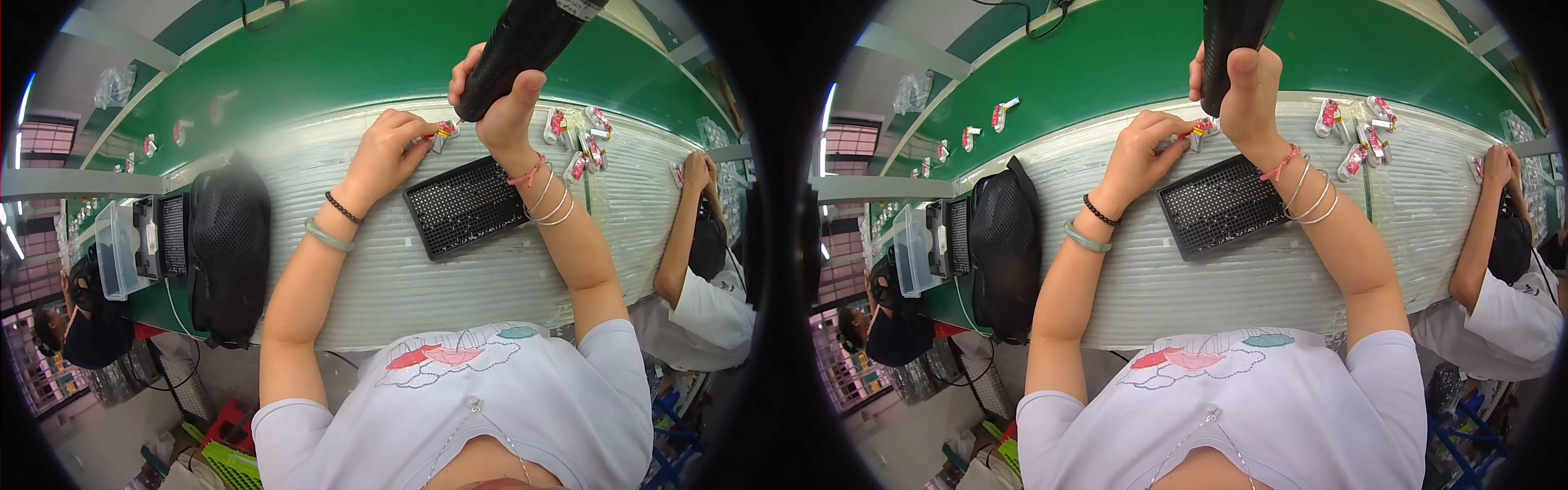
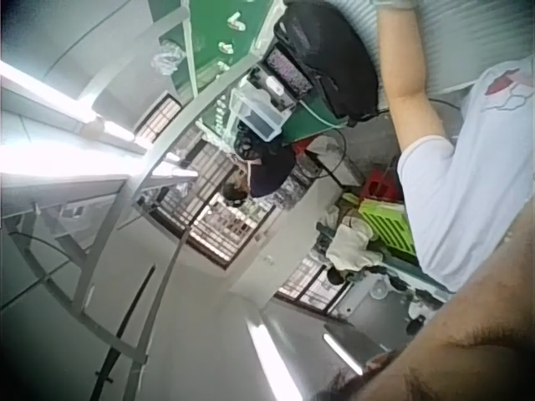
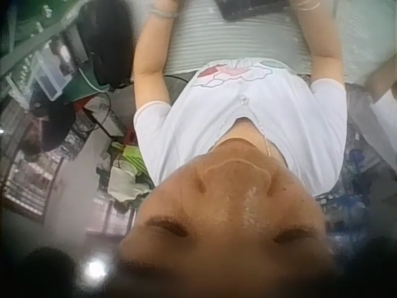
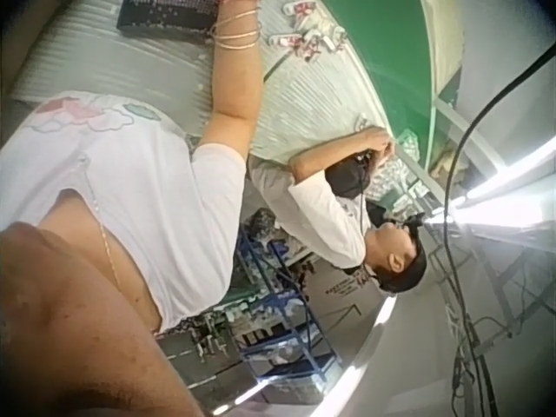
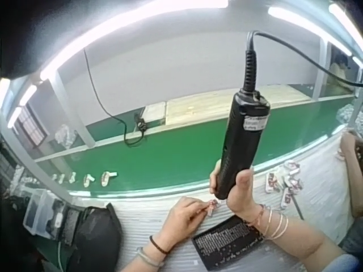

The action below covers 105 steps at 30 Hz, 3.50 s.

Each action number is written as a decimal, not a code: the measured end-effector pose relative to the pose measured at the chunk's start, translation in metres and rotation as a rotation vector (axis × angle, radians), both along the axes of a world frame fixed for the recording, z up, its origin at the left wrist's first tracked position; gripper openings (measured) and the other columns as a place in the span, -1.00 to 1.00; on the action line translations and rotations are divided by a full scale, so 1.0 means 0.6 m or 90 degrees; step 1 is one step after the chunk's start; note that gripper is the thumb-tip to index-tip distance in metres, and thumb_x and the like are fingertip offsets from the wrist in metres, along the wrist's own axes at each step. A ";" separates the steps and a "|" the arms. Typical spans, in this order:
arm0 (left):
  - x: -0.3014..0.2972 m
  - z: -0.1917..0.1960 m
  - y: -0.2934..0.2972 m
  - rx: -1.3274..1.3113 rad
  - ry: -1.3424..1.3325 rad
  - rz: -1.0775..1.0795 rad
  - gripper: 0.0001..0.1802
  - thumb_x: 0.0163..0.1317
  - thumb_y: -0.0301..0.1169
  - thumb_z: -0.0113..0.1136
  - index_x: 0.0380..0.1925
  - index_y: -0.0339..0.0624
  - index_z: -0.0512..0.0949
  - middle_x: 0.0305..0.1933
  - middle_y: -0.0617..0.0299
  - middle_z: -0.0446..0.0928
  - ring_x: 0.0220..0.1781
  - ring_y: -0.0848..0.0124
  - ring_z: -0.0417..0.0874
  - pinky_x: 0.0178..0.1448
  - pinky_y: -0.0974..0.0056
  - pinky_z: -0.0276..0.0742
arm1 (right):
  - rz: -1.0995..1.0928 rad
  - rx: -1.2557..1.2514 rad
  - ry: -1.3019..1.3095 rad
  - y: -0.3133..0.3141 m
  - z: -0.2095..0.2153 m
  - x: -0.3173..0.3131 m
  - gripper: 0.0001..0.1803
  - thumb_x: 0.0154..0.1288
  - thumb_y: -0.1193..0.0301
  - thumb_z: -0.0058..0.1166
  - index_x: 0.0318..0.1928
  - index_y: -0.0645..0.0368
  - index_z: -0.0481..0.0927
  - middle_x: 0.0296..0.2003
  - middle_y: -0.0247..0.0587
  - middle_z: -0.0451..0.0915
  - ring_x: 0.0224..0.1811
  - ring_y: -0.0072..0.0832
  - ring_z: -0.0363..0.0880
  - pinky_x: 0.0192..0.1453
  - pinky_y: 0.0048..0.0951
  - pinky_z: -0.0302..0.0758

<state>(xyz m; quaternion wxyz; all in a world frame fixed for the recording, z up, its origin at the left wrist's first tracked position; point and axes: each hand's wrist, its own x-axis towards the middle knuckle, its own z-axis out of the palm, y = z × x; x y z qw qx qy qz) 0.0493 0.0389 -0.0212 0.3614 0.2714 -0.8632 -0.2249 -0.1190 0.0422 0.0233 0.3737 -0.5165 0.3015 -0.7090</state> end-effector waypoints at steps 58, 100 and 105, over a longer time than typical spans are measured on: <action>0.002 -0.010 -0.003 -0.013 0.045 0.005 -0.87 -0.09 -0.54 0.20 -0.45 -0.18 0.54 -0.47 0.18 0.50 -0.34 0.19 0.49 -0.21 0.21 0.46 | 0.144 0.150 0.091 0.093 0.000 0.054 0.05 -0.27 -0.62 -0.32 -0.35 0.25 0.32 -0.62 -0.26 0.38 -0.62 -0.52 0.42 -0.56 -0.56 0.38; 0.001 -0.011 0.000 0.153 0.075 0.032 -0.52 -0.06 -0.53 0.30 -0.08 -0.29 0.38 -0.37 0.10 0.58 -0.24 0.19 0.57 -0.17 0.20 0.54 | 0.059 0.005 0.047 -0.017 0.001 0.064 -0.21 0.14 -0.34 -0.16 -0.53 0.28 0.44 -0.71 -0.33 0.43 -0.69 -0.63 0.40 -0.61 -0.61 0.32; -0.001 -0.009 -0.001 0.166 0.075 0.034 -0.61 -0.07 -0.53 0.30 -0.22 -0.29 0.39 -0.42 0.12 0.58 -0.29 0.18 0.57 -0.23 0.18 0.52 | 0.048 0.026 0.090 -0.017 0.005 0.068 -0.22 0.14 -0.33 -0.15 -0.58 0.26 0.43 -0.73 -0.37 0.42 -0.70 -0.64 0.39 -0.63 -0.61 0.30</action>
